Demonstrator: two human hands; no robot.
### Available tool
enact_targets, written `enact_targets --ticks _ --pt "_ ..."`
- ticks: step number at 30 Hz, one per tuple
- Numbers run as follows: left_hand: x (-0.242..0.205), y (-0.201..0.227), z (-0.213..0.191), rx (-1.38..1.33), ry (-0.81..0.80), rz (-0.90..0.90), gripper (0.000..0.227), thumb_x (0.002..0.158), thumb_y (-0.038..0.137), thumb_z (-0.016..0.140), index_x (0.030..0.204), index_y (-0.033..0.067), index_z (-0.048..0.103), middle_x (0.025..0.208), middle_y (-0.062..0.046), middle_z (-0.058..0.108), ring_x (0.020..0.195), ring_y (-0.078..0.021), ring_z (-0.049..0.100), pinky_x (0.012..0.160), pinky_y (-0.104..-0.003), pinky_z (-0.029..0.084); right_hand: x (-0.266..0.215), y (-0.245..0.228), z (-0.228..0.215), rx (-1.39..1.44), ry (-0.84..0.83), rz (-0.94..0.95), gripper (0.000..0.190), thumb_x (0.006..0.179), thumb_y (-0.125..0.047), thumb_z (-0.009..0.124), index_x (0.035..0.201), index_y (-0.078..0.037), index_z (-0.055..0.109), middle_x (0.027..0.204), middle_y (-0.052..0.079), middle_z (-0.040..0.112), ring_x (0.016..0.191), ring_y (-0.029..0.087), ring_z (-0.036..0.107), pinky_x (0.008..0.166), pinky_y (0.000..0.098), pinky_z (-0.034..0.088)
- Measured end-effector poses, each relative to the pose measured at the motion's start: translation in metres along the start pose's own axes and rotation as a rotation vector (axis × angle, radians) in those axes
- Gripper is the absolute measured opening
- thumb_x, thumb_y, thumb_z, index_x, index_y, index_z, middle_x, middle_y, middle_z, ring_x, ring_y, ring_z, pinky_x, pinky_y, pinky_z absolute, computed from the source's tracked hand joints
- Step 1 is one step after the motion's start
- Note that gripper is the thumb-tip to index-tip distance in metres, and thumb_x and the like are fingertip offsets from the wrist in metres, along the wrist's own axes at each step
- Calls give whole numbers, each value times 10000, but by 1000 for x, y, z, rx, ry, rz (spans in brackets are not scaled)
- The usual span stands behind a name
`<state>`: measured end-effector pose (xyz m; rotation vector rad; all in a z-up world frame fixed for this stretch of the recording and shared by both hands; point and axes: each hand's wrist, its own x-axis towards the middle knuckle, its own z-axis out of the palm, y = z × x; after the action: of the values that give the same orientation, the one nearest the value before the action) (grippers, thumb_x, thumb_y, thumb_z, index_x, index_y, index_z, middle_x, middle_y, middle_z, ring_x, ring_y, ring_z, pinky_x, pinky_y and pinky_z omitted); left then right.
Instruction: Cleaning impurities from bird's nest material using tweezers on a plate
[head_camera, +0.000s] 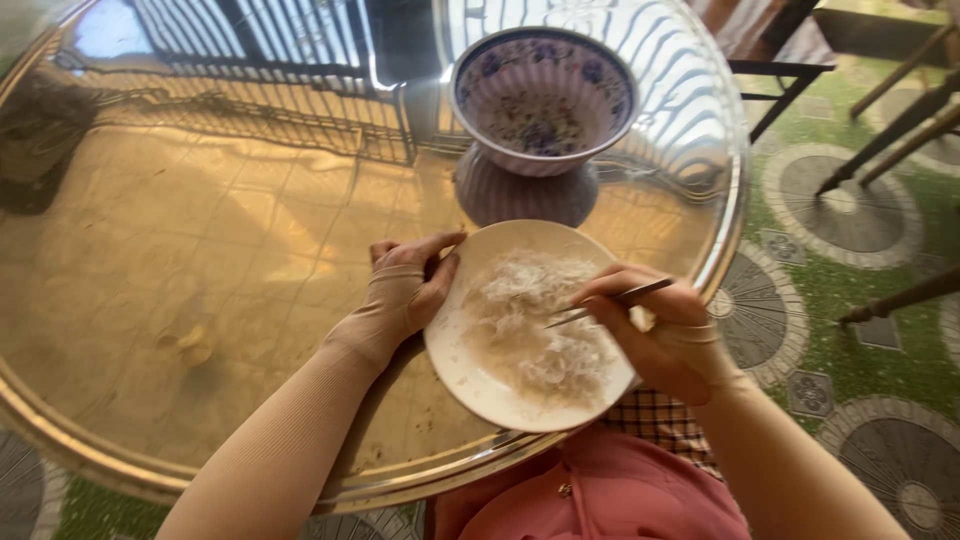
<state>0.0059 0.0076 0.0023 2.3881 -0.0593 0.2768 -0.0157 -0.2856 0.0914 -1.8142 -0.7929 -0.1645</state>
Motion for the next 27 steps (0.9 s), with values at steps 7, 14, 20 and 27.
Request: enact_targets --ticks 7,14,20,27 --pt "1 0 -3 10 -14 -22 298 933 344 634 1218 372 714 646 40 654 810 -139 705 1006 -309 292 -5 13 22 103 -150 -49 106 940 -116 692 926 -88 793 832 37 725 630 117 591 556 215 498" --pt "-1 3 -5 -3 -12 -40 296 932 358 627 1213 374 717 639 43 645 804 -116 699 991 -298 287 2 14 11 -18 -18 -107 125 975 -133 671 877 -104 742 718 39 655 549 155 540 535 238 497" --pt "-1 -1 -3 9 4 -42 300 930 350 631 1215 372 721 640 32 655 809 -128 704 994 -300 293 8 9 24 77 -48 -125 102 953 -113 696 873 -85 754 727 52 661 572 149 568 542 242 501" --pt "-1 -3 -1 16 5 -60 293 923 341 639 1199 389 723 647 18 660 826 -143 687 1016 -294 301 9 6 23 46 -10 -157 115 966 -105 691 860 -61 703 657 68 600 522 204 539 520 267 502"
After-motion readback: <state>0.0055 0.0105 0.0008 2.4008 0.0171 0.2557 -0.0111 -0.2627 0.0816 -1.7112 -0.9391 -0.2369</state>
